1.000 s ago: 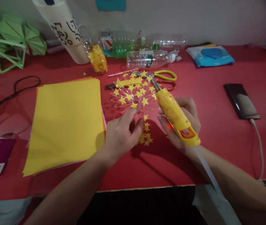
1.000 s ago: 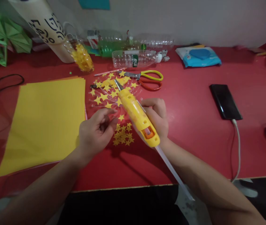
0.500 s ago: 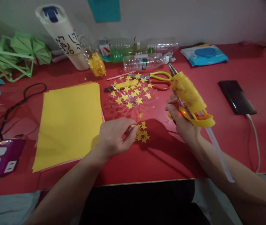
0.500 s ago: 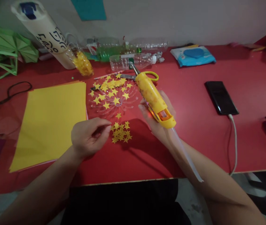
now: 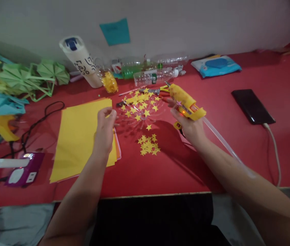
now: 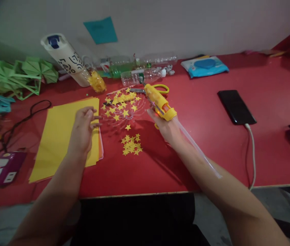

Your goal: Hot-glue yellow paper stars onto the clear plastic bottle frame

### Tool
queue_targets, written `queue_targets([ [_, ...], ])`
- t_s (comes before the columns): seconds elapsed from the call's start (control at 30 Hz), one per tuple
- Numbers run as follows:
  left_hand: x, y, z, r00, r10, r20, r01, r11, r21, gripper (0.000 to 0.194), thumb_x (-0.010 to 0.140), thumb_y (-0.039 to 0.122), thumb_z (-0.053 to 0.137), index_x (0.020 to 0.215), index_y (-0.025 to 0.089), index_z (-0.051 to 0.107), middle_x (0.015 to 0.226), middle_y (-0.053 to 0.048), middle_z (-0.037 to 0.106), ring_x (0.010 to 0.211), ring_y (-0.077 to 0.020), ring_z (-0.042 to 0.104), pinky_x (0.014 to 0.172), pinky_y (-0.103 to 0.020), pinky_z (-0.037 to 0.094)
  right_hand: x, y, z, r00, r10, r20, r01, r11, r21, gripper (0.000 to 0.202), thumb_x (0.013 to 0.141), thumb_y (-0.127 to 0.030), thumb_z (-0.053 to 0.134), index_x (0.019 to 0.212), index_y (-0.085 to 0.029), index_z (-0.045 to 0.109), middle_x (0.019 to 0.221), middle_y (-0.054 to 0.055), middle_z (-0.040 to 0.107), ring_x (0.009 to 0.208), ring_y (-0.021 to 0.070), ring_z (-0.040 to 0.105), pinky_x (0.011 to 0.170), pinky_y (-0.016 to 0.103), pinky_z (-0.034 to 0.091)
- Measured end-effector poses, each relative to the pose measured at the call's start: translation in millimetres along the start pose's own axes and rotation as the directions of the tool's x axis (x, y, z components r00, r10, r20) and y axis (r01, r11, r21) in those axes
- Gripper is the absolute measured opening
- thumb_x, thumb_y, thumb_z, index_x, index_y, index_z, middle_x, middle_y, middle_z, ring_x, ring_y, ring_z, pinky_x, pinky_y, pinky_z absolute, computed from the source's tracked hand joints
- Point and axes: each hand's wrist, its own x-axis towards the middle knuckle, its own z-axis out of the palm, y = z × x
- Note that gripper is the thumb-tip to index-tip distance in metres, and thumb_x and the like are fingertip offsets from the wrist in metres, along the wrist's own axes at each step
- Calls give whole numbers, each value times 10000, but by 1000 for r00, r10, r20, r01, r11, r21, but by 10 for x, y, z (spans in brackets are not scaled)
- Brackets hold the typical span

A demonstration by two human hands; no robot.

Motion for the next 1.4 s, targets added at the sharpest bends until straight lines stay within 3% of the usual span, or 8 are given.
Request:
queue_targets([
  [0.1, 47, -54, 62, 943, -288, 168, 323, 917, -236, 312, 885, 524, 494, 975, 228, 531, 1062, -84, 590, 939, -212, 629, 725, -339, 547, 2, -3, 46, 998, 27, 61, -32, 997, 76, 244, 784, -463, 649, 917, -258, 654, 1074, 42, 728, 1099, 253, 651, 1016, 473, 495],
  [0.2, 44, -63, 147, 891, -374, 259, 448, 822, -352, 325, 913, 528, 446, 980, 220, 527, 1069, -104, 605, 988, -226, 630, 784, -382, 575, -33, 14, 90, 993, 75, 94, -85, 990, 116, 271, 789, -491, 652, 925, -257, 648, 1098, 57, 726, 1033, 255, 677, 967, 497, 526],
  [0.5, 266, -148, 308, 811, -442, 382, 577, 712, -401, 342, 906, 542, 449, 924, 212, 535, 948, -100, 639, 971, -253, 670, 851, -447, 578, -131, -5, 131, 980, 141, 140, -158, 980, 117, 352, 780, -563, 641, 858, -220, 634, 956, 73, 724, 926, 244, 689, 912, 476, 546],
  [0.97, 525, -140, 446, 798, -524, 299, 602, 661, -448, 295, 946, 439, 404, 813, 197, 508, 881, -91, 637, 872, -225, 662, 887, -457, 539, -210, -108, 186, 981, 83, 176, -88, 996, 17, 349, 792, -540, 598, 897, -209, 629, 960, 89, 724, 907, 245, 685, 853, 445, 549],
  [1.13, 552, -201, 330, 901, -395, 177, 433, 815, -386, 327, 905, 510, 453, 830, 200, 524, 885, -84, 620, 880, -213, 645, 834, -388, 538, -202, -115, 107, 987, 91, 131, -95, 995, 23, 337, 779, -536, 604, 912, -226, 613, 757, 13, 659, 683, 174, 625, 684, 352, 538],
  [1.2, 500, -165, 223, 976, -215, -34, 195, 932, -306, 226, 851, 438, 566, 835, 216, 527, 909, -49, 606, 878, -170, 622, 816, -319, 516, -197, -121, 72, 992, 82, 100, -87, 995, 44, 310, 795, -528, 590, 900, -237, 600, 671, -24, 603, 608, 149, 583, 635, 321, 514],
  [1.3, 306, -3, 26, 949, 225, -221, -236, 971, -25, 174, 714, 230, 689, 812, 229, 545, 835, 5, 591, 759, -119, 571, 732, -253, 480, -180, -113, 33, 996, 33, 78, -37, 998, 55, 276, 826, -515, 564, 841, -240, 575, 636, -44, 556, 572, 128, 551, 612, 297, 486],
  [1.4, 13, 197, -101, 922, 353, 158, -368, 927, 76, 55, 789, 216, 589, 737, 217, 572, 594, 34, 548, 537, -107, 502, 547, -247, 427, -157, -86, 15, 998, -5, 59, 3, 999, 43, 275, 855, -500, 542, 789, -233, 556, 632, -45, 548, 581, 121, 547, 614, 285, 465],
])
